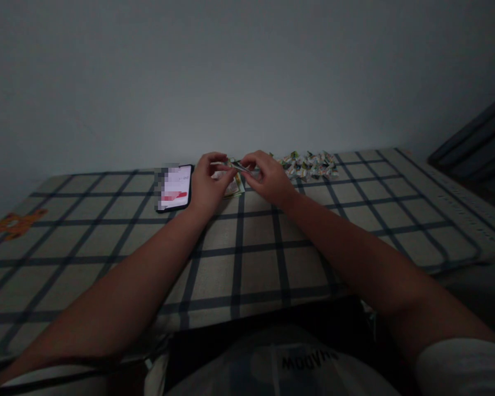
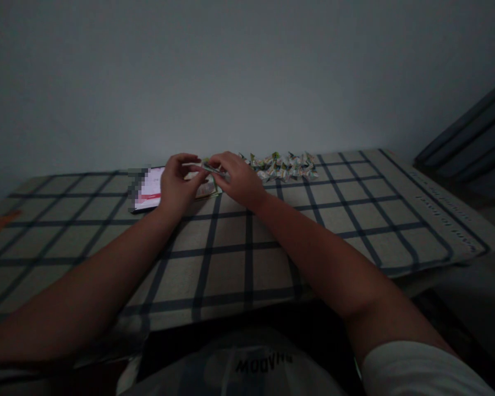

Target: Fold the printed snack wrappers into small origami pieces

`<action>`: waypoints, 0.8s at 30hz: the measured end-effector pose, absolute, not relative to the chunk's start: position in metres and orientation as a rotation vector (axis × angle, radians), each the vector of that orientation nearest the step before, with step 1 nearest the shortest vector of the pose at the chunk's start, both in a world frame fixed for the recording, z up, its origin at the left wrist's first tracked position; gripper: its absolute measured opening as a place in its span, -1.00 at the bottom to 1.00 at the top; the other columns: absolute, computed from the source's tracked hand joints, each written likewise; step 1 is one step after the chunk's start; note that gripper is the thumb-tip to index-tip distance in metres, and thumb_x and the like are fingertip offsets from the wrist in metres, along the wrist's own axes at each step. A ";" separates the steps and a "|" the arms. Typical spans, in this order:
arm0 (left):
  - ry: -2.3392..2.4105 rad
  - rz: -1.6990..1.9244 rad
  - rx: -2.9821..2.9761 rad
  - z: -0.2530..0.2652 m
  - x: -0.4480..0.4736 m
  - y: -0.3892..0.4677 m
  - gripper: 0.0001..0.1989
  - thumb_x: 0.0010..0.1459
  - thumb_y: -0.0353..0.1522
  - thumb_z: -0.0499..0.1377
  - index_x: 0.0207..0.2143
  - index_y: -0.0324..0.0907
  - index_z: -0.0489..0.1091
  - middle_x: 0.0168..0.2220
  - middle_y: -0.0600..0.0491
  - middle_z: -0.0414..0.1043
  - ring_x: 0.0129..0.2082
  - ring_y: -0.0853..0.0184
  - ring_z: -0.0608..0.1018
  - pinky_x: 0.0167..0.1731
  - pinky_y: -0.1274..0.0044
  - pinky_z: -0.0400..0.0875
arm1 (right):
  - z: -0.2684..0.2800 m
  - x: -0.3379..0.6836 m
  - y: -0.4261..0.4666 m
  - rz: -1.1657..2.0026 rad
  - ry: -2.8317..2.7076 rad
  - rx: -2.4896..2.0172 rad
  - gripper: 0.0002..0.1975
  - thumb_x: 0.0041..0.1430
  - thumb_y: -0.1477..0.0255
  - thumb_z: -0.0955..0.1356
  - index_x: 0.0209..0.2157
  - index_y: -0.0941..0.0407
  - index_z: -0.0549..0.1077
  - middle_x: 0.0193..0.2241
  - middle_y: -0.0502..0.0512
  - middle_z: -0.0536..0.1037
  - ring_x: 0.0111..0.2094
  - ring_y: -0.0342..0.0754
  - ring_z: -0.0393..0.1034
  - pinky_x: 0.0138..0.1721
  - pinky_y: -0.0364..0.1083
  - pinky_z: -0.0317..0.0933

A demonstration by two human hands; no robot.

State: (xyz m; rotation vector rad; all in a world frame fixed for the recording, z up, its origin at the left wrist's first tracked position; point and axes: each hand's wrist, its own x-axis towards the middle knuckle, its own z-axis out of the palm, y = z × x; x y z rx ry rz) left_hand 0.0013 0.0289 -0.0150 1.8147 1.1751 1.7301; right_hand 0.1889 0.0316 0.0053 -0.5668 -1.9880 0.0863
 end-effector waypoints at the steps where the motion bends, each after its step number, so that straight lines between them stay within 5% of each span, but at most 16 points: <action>1: 1.176 1.700 1.765 -0.015 0.002 0.029 -0.60 0.04 -0.21 0.43 -0.10 -0.15 0.46 -0.12 -0.01 0.57 -0.21 0.31 0.64 -0.28 0.53 0.58 | 0.005 0.189 0.031 0.087 -1.988 -0.579 -0.85 0.28 0.51 0.32 -0.11 0.13 0.41 -0.19 0.16 0.54 -0.15 -0.02 0.43 -0.01 0.01 0.32; 3: 1.142 1.612 1.678 -0.014 0.005 0.027 -0.65 0.05 -0.16 0.40 -0.18 -0.18 0.52 -0.22 -0.01 0.60 -0.23 0.29 0.64 -0.23 0.47 0.60 | 0.004 0.189 0.031 0.097 -2.004 -0.601 -0.84 0.31 0.47 0.32 -0.08 0.13 0.41 -0.17 0.17 0.55 -0.13 -0.01 0.44 -0.01 0.01 0.33; 11: 0.900 1.439 1.316 -0.002 0.014 0.016 -0.68 0.07 -0.22 0.33 -0.12 -0.13 0.60 -0.05 -0.02 0.62 -0.06 0.20 0.63 -0.14 0.40 0.61 | -0.001 0.191 0.034 0.111 -2.079 -0.521 -0.74 0.39 0.38 0.26 0.04 0.15 0.41 -0.06 0.24 0.58 -0.04 0.02 0.48 0.03 0.02 0.33; 19: 0.963 1.391 1.369 -0.004 0.012 0.016 -0.67 0.01 -0.16 0.43 -0.22 -0.14 0.62 -0.16 0.00 0.60 -0.29 0.36 0.60 -0.28 0.52 0.59 | 0.000 0.194 0.044 0.182 -2.039 -0.681 -0.78 0.31 0.38 0.36 -0.05 0.13 0.47 -0.19 0.14 0.57 -0.17 -0.01 0.45 -0.05 -0.01 0.30; 24: 0.979 1.373 1.412 -0.008 0.013 0.017 -0.71 -0.02 -0.18 0.44 -0.30 -0.18 0.62 -0.40 0.09 0.47 -0.43 0.41 0.52 -0.36 0.52 0.61 | 0.002 0.199 0.047 0.091 -2.061 -0.692 -0.83 0.32 0.33 0.38 -0.24 0.15 0.53 -0.29 0.13 0.54 -0.20 -0.01 0.38 -0.06 0.00 0.25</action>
